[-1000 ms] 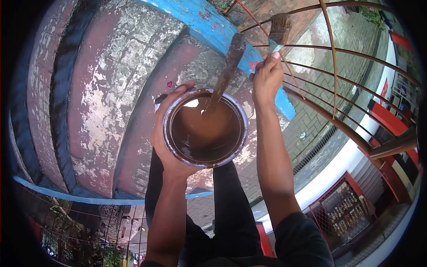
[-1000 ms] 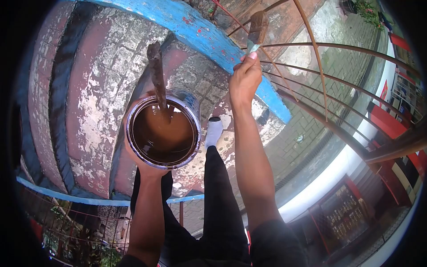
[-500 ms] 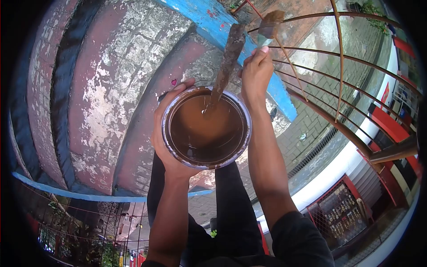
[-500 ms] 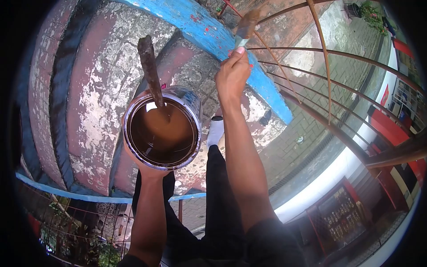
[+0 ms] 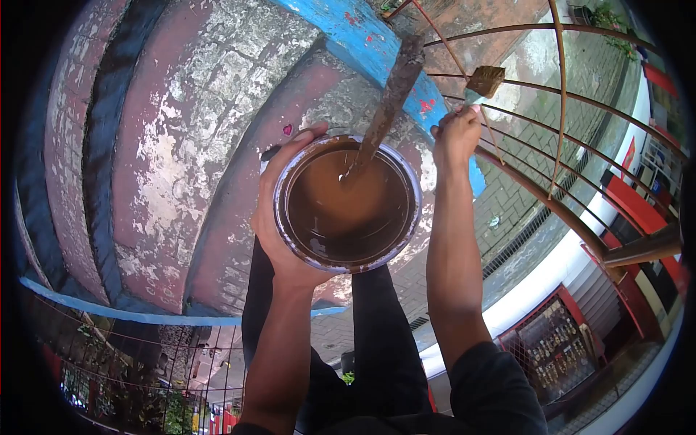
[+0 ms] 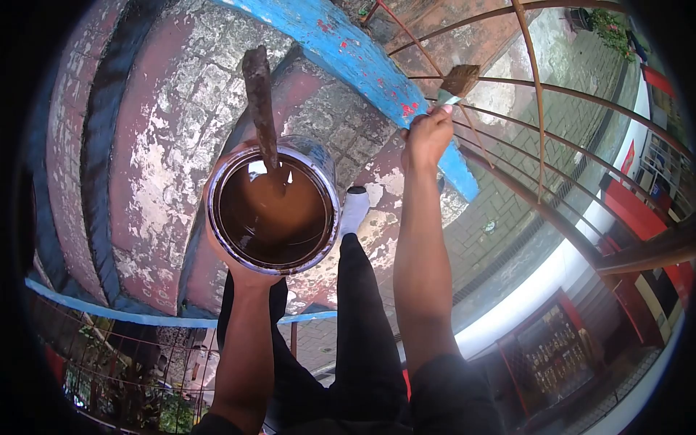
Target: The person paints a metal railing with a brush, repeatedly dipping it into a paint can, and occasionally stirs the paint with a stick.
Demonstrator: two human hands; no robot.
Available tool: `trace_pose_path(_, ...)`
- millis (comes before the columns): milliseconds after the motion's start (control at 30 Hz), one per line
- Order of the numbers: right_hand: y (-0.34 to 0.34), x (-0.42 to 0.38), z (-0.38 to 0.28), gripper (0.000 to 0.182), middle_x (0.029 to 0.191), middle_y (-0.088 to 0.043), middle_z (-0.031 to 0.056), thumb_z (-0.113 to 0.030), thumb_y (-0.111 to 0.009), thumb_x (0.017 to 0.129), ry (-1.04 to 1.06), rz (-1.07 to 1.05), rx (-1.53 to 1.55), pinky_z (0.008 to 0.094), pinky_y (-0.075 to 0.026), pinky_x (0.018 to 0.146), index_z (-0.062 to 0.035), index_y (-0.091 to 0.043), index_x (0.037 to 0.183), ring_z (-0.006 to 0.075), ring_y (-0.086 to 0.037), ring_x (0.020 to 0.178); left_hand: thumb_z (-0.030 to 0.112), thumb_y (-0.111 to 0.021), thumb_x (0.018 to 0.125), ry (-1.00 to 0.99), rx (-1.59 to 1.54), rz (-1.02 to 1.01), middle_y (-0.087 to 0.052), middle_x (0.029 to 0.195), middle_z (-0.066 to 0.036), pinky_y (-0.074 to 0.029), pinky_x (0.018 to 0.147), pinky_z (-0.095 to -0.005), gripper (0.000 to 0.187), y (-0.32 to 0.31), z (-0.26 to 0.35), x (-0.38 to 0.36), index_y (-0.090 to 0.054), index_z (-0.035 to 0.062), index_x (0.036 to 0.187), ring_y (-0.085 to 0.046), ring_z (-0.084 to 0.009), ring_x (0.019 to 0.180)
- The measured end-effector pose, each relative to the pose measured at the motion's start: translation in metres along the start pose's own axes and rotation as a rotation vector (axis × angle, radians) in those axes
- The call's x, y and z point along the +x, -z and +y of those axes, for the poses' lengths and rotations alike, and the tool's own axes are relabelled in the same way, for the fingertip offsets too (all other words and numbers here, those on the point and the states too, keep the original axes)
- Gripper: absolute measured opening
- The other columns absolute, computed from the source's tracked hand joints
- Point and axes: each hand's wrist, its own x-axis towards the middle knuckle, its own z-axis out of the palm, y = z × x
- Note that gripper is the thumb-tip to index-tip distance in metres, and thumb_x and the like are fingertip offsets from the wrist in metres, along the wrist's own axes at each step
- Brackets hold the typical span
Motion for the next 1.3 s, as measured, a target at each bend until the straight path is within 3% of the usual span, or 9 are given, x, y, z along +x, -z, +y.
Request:
trace_pose_path(300,-0.029,0.001,-0.003,0.046,0.064,-0.039,-0.0037,-0.047,-0.032,0.121,0.011,-0.051,0.064,0.0315,-0.033,0.046,-0.0114,-0.049,0.097,0.0095,-0.037,0.052,0.034,-0.104,0.069,-0.128,0.085,-0.069,-0.067,0.143,-0.024,-0.047,0.121,-0.0469,0.105,0.005,-0.008,0.007,-0.051,-0.0050,0.151,-0.063,-0.0334,0.141)
trace_pose_path(400,-0.057,-0.016,-0.013,0.053,0.066,-0.047,-0.0003,-0.048,-0.031,0.121,0.092,-0.105,-0.087,0.0360,-0.041,0.051,-0.0070,-0.052,0.094,0.0133,-0.044,0.055,0.033,-0.104,0.070,-0.369,-0.027,-0.122,-0.067,0.143,-0.024,-0.047,0.121,-0.0469,0.104,-0.001,-0.018,0.011,-0.051,-0.0052,0.151,-0.063,-0.0334,0.140)
trace_pose_path(500,-0.067,-0.027,-0.013,0.056,0.071,-0.062,0.0139,-0.043,-0.033,0.121,0.160,-0.093,-0.237,0.0430,-0.052,0.055,0.0003,-0.059,0.096,0.0256,-0.065,0.064,0.033,-0.104,0.069,0.069,-0.037,0.019,-0.067,0.143,-0.025,-0.047,0.121,-0.0465,0.104,-0.004,-0.001,0.000,-0.051,-0.0054,0.151,-0.063,-0.0336,0.140)
trace_pose_path(600,-0.067,-0.030,0.002,0.054,0.089,-0.071,0.0302,-0.034,-0.037,0.119,0.423,-0.169,-0.375,0.0578,-0.050,0.082,0.0063,-0.067,0.099,0.0533,-0.068,0.087,0.031,-0.103,0.070,-0.395,0.152,-0.175,-0.067,0.144,-0.025,-0.049,0.120,-0.0461,0.103,0.005,-0.031,0.016,-0.051,-0.0053,0.151,-0.064,-0.0336,0.139)
trace_pose_path(700,-0.065,-0.015,0.004,0.053,0.087,-0.071,0.0300,-0.035,-0.038,0.119,0.458,-0.138,-0.347,0.0563,-0.051,0.078,0.0050,-0.067,0.099,0.0515,-0.069,0.085,0.031,-0.103,0.070,-0.406,0.069,-0.177,-0.066,0.145,-0.025,-0.050,0.118,-0.0456,0.102,-0.003,-0.021,0.010,-0.052,-0.0053,0.151,-0.064,-0.0333,0.139)
trace_pose_path(800,-0.045,0.010,0.000,0.053,0.085,-0.071,0.0293,-0.035,-0.039,0.119,0.371,-0.016,-0.491,0.0567,-0.051,0.076,0.0042,-0.067,0.097,0.0517,-0.069,0.083,0.031,-0.104,0.069,0.061,0.003,0.028,-0.065,0.147,-0.025,-0.050,0.118,-0.0452,0.103,-0.007,-0.004,-0.001,-0.052,-0.0054,0.151,-0.064,-0.0329,0.139)
trace_pose_path(933,-0.013,0.017,0.001,0.052,0.081,-0.071,0.0287,-0.034,-0.040,0.118,0.450,0.016,-0.684,0.0597,-0.050,0.075,0.0037,-0.066,0.094,0.0539,-0.068,0.080,0.032,-0.105,0.067,-0.401,0.043,-0.161,-0.064,0.148,-0.026,-0.050,0.119,-0.0451,0.105,0.001,-0.035,0.012,-0.052,-0.0053,0.151,-0.065,-0.0330,0.138)
trace_pose_path(1167,0.003,0.013,0.008,0.054,0.081,-0.070,0.0297,-0.036,-0.039,0.118,0.275,0.056,-0.662,0.0599,-0.049,0.074,0.0034,-0.065,0.093,0.0535,-0.067,0.078,0.033,-0.105,0.066,-0.163,0.129,-0.064,-0.066,0.147,-0.025,-0.050,0.119,-0.0458,0.107,0.000,-0.006,0.001,-0.053,-0.0044,0.151,-0.064,-0.0330,0.139)
trace_pose_path(1300,-0.013,-0.013,0.007,0.049,0.082,-0.070,0.0312,-0.034,-0.044,0.118,0.553,0.011,-0.726,0.0624,-0.048,0.072,0.0026,-0.064,0.093,0.0550,-0.068,0.079,0.034,-0.106,0.065,-0.169,0.101,-0.084,-0.065,0.147,-0.024,-0.050,0.119,-0.0463,0.107,-0.001,-0.002,0.000,-0.054,-0.0038,0.151,-0.064,-0.0334,0.139)
